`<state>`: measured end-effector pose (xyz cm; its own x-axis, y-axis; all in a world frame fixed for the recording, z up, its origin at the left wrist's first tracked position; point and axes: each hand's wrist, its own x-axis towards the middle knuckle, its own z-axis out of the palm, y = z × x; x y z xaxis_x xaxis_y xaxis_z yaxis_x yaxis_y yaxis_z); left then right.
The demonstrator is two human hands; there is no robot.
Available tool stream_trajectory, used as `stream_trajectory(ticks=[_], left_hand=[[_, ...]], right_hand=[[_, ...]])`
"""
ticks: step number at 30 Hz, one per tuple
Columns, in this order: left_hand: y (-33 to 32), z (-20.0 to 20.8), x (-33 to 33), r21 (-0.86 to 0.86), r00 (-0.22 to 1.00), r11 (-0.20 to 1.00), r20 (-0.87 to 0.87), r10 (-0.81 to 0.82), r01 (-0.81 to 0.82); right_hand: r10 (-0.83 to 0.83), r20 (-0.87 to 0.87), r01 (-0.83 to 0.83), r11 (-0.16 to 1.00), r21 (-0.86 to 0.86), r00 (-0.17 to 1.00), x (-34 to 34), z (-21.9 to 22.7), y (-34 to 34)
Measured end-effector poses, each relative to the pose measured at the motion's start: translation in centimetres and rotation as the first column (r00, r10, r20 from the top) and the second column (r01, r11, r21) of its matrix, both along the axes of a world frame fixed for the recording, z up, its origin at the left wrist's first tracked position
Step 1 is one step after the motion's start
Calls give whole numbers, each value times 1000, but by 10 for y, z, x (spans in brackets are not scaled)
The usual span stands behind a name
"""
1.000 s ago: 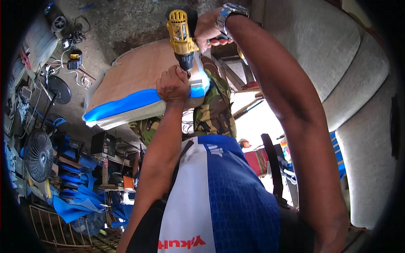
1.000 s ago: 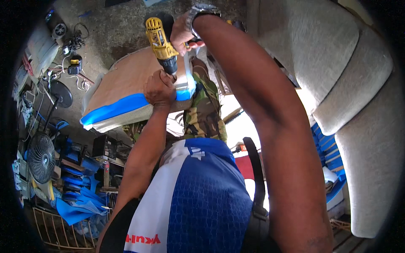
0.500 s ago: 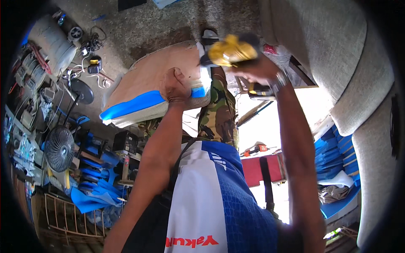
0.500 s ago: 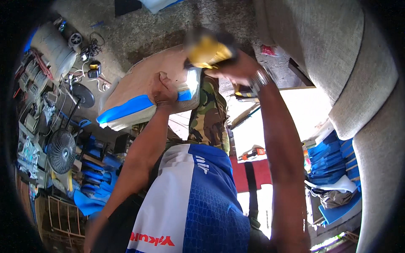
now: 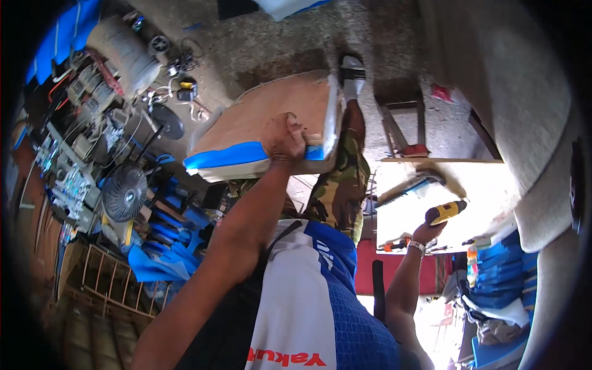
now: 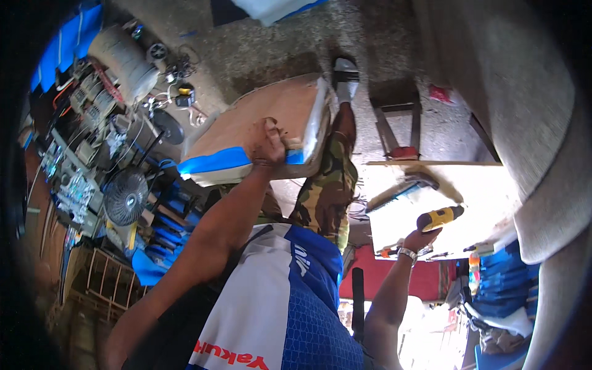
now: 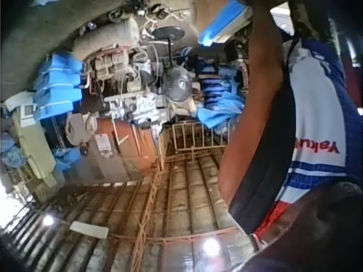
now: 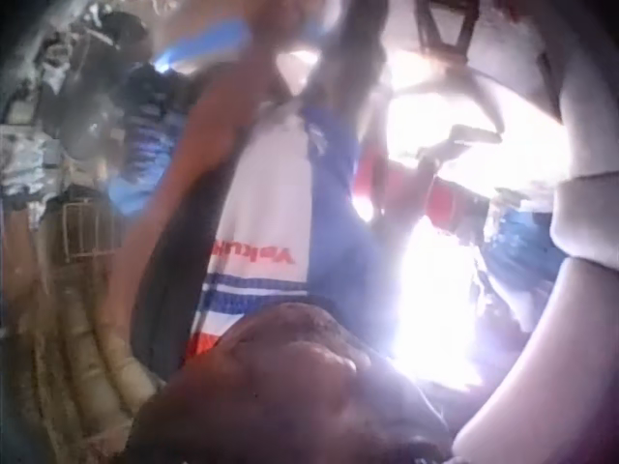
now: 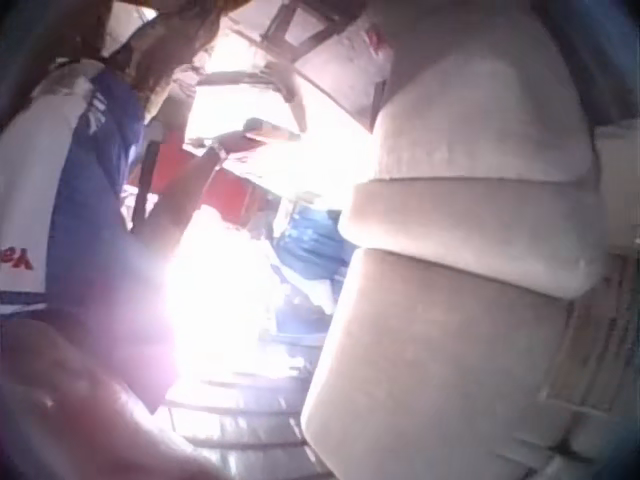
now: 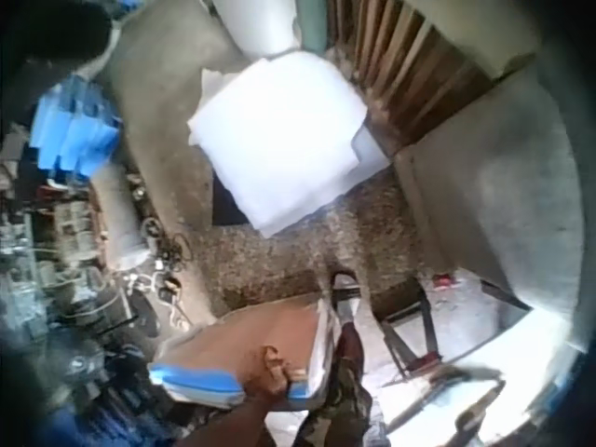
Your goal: The person uses a power drill to secure a wooden board to a foam cushion. They then wrap the cushion with fabric, trim the excess with scissors, and use a staple gun to attach the fabric to the cushion. Finally, they use a hammer to adjust the fabric and secure the upholstery.
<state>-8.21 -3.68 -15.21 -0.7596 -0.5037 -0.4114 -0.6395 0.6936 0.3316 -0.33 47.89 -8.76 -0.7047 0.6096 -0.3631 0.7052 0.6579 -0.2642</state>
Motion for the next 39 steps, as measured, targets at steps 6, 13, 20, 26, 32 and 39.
stream_trajectory(ticks=[6,13,20,26,32,39], left_hand=[[0,1,-2,-12,1000,1000,15,7,-6],[-20,-67,46,72,868,987,-489,-91,144],[-15,-3,-30,-190,991,973,42,-123,129],[6,-14,-10,-64,996,994,20,-90,91],[-12,-50,8,-513,858,834,-317,-405,205],[-62,-77,39,-568,772,710,-192,-606,416]], right_hand=[[-164,229,157,986,47,960,37,-29,23],[-244,269,264,964,-41,932,36,-57,12],[109,-89,-68,926,371,990,71,10,-148],[150,-74,-121,946,300,986,76,47,-203],[221,77,-234,903,360,972,24,3,-164],[3,-38,13,908,419,999,39,-18,-125]])
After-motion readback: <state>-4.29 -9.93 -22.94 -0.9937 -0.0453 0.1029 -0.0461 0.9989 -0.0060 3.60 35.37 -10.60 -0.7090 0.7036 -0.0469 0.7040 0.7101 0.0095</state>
